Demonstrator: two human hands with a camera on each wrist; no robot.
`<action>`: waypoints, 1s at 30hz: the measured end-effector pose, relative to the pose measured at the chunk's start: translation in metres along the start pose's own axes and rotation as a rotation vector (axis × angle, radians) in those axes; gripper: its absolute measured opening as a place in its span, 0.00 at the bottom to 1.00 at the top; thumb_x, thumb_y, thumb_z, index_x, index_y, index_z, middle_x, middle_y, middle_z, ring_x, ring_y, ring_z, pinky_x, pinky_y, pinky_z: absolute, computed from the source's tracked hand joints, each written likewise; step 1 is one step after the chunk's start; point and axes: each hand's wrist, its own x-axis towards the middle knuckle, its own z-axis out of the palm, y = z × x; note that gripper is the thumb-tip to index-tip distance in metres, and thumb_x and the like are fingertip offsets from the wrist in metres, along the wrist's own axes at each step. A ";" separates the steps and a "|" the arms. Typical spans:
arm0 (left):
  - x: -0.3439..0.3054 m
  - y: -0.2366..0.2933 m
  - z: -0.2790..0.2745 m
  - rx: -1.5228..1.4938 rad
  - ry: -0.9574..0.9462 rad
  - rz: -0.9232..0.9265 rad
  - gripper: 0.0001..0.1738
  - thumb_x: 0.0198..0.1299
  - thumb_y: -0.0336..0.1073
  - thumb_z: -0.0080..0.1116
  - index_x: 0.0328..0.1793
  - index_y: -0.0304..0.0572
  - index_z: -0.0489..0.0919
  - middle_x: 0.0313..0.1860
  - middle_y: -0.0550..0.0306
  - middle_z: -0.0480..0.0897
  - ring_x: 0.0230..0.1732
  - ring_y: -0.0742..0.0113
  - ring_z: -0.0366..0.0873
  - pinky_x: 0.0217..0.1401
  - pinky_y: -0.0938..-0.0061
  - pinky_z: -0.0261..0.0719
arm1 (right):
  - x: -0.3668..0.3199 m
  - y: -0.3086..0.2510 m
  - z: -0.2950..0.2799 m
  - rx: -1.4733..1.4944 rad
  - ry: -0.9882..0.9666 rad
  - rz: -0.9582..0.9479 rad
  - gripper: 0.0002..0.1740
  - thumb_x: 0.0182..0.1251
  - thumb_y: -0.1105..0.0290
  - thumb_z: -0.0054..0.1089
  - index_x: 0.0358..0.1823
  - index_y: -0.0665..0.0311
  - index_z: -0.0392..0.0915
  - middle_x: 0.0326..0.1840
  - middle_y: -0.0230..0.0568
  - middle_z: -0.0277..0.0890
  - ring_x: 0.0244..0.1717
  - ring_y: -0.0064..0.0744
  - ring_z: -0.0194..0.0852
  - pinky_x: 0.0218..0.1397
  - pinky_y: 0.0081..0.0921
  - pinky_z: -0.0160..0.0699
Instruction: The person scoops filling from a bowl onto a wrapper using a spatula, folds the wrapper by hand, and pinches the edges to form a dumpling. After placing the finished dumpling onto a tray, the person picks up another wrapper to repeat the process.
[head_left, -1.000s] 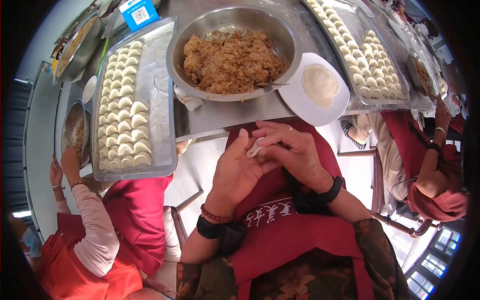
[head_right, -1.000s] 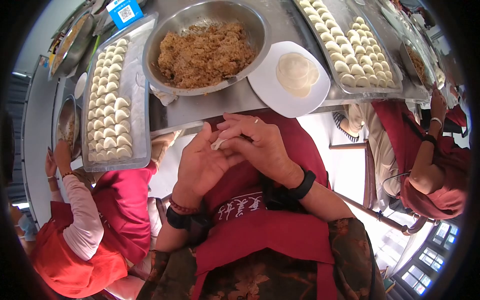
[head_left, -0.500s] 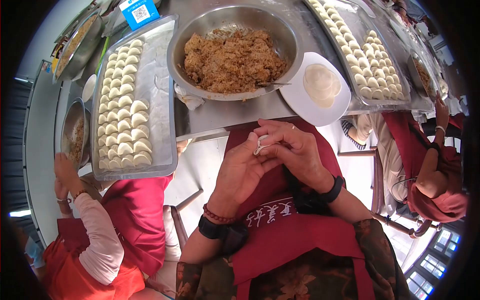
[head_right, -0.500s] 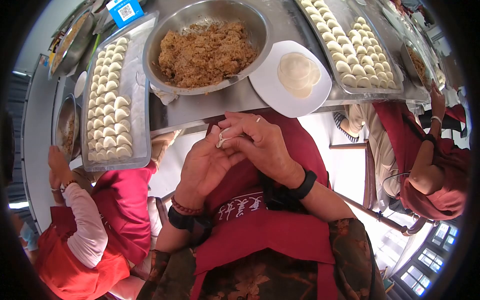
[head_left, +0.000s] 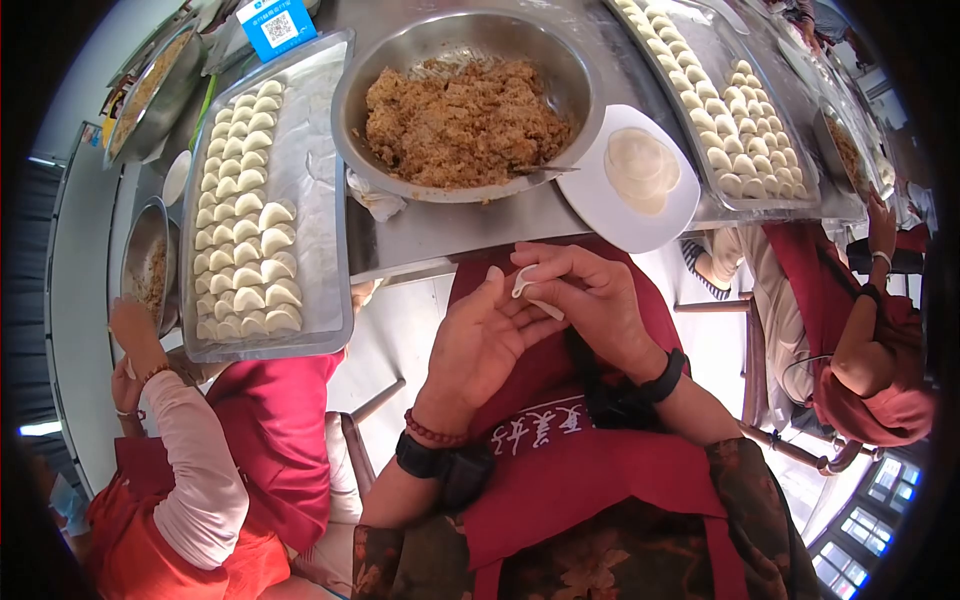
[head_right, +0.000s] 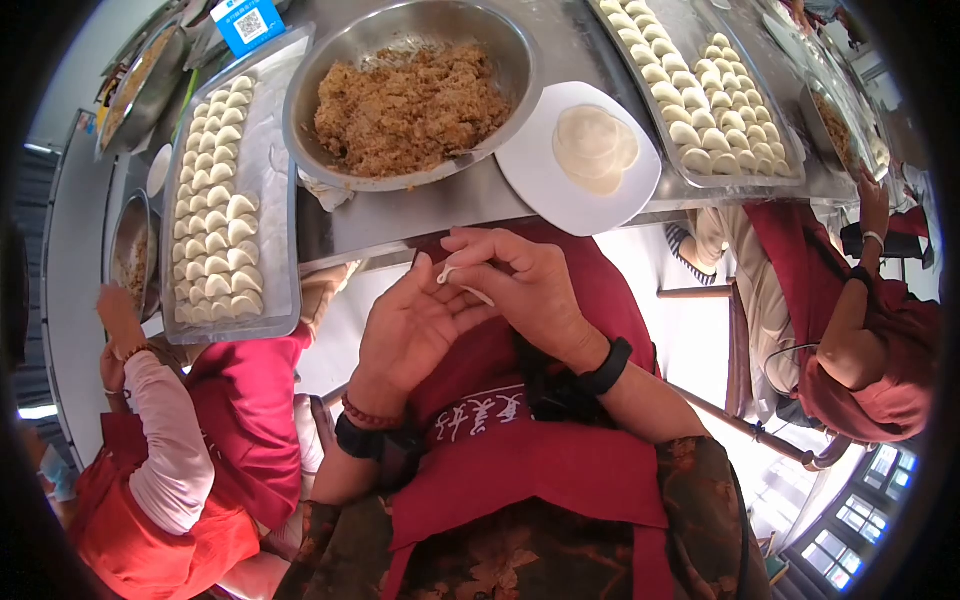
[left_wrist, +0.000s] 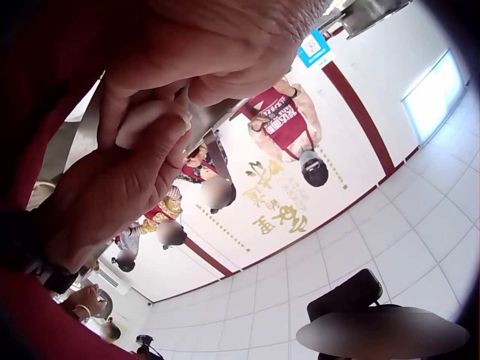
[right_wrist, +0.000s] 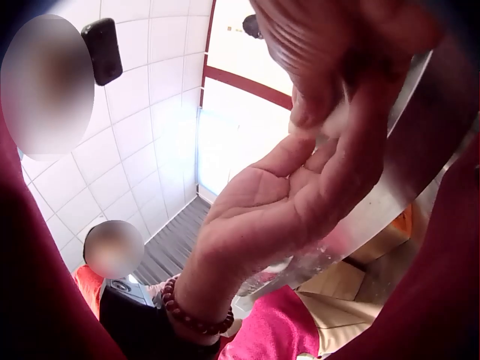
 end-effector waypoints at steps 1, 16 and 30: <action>0.000 -0.002 -0.002 -0.014 0.003 -0.003 0.23 0.78 0.47 0.41 0.62 0.34 0.73 0.58 0.49 0.79 0.59 0.56 0.78 0.66 0.56 0.77 | 0.000 0.000 0.000 0.046 0.015 0.032 0.06 0.63 0.79 0.64 0.41 0.67 0.83 0.53 0.43 0.84 0.53 0.26 0.82 0.54 0.24 0.82; -0.002 -0.007 0.010 0.062 -0.030 0.090 0.25 0.78 0.47 0.41 0.62 0.29 0.73 0.62 0.45 0.77 0.64 0.55 0.76 0.72 0.54 0.73 | 0.001 -0.001 0.001 0.184 0.009 0.110 0.04 0.68 0.78 0.61 0.42 0.71 0.80 0.60 0.50 0.77 0.49 0.25 0.83 0.49 0.22 0.86; 0.001 -0.007 0.001 0.031 -0.036 0.105 0.25 0.78 0.47 0.43 0.62 0.30 0.73 0.58 0.46 0.79 0.61 0.59 0.78 0.69 0.56 0.77 | 0.000 -0.002 -0.001 0.070 -0.052 0.016 0.04 0.64 0.79 0.64 0.40 0.68 0.82 0.55 0.47 0.82 0.64 0.33 0.75 0.60 0.26 0.78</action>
